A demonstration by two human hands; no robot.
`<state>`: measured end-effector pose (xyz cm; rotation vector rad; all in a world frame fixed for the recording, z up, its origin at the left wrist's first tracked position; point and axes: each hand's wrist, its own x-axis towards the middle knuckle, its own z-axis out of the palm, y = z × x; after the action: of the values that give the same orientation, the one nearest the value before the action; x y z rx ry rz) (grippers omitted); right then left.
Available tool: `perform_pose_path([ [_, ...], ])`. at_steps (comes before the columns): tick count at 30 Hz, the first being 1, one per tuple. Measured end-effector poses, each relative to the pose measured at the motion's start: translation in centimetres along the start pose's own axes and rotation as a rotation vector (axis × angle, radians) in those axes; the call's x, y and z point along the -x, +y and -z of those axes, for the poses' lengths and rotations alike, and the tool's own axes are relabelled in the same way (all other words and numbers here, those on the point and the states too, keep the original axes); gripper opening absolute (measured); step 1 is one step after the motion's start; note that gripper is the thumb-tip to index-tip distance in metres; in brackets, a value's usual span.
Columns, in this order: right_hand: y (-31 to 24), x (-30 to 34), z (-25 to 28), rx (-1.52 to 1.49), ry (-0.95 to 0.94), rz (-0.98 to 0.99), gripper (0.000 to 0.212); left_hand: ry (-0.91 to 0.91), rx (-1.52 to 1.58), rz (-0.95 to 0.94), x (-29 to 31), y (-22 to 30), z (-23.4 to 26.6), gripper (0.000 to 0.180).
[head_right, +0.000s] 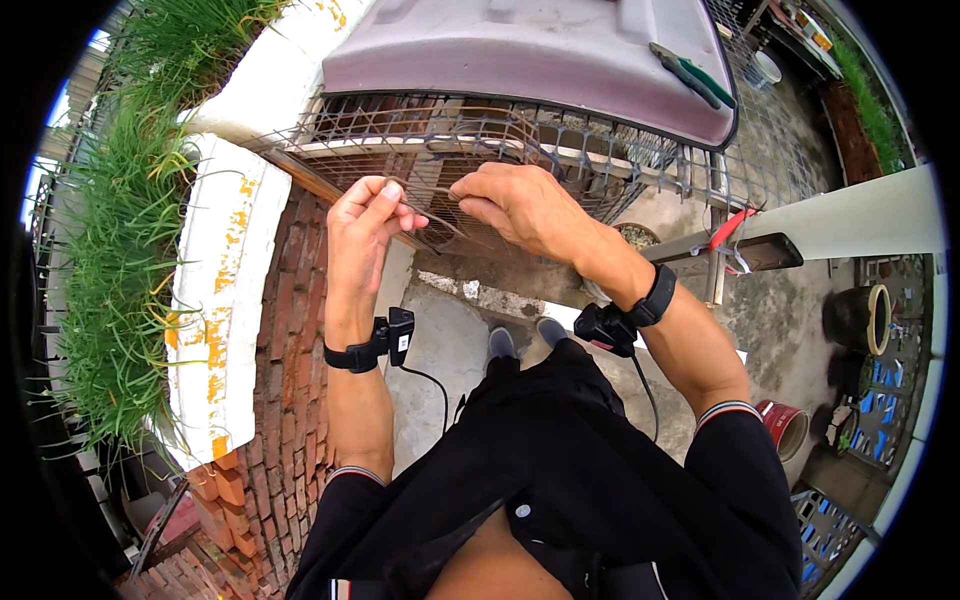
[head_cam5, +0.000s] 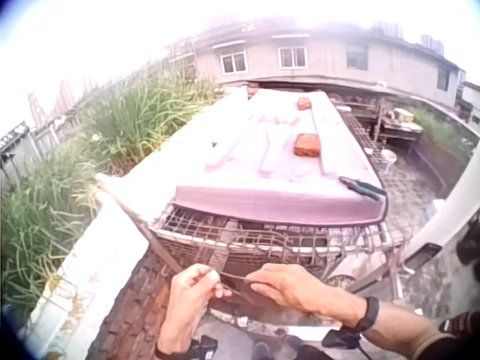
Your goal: The person uses pliers to bend and twist a wire, securing it to a wire mesh cage.
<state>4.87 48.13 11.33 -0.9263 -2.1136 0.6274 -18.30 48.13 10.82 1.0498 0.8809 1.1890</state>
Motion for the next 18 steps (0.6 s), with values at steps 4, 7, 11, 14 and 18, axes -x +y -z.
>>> perform_pose_path([
  [4, -0.8, 0.4, 0.9, 0.029, -0.028, 0.011, 0.017, -0.033, -0.040, 0.010, 0.2, -0.1, -0.5, 0.019],
  [7, -1.4, 0.6, 2.0, 0.055, -0.058, 0.027, 0.017, -0.098, -0.162, 0.021, 0.8, 0.3, -1.0, 0.023],
  [11, -2.1, 0.8, 4.3, 0.107, -0.180, 0.007, 0.021, -0.188, -0.337, -0.009, 0.9, 0.2, -1.6, 0.029],
  [14, -2.5, -0.2, 7.8, 0.205, 0.077, -0.069, 0.027, -0.175, -0.326, -0.019, 1.2, 0.2, -1.4, 0.030],
  [18, 8.9, 1.3, 15.9, 1.167, 0.333, -0.359, 0.049, -0.155, -0.250, -0.028, 1.3, 0.2, -1.2, 0.030],
])
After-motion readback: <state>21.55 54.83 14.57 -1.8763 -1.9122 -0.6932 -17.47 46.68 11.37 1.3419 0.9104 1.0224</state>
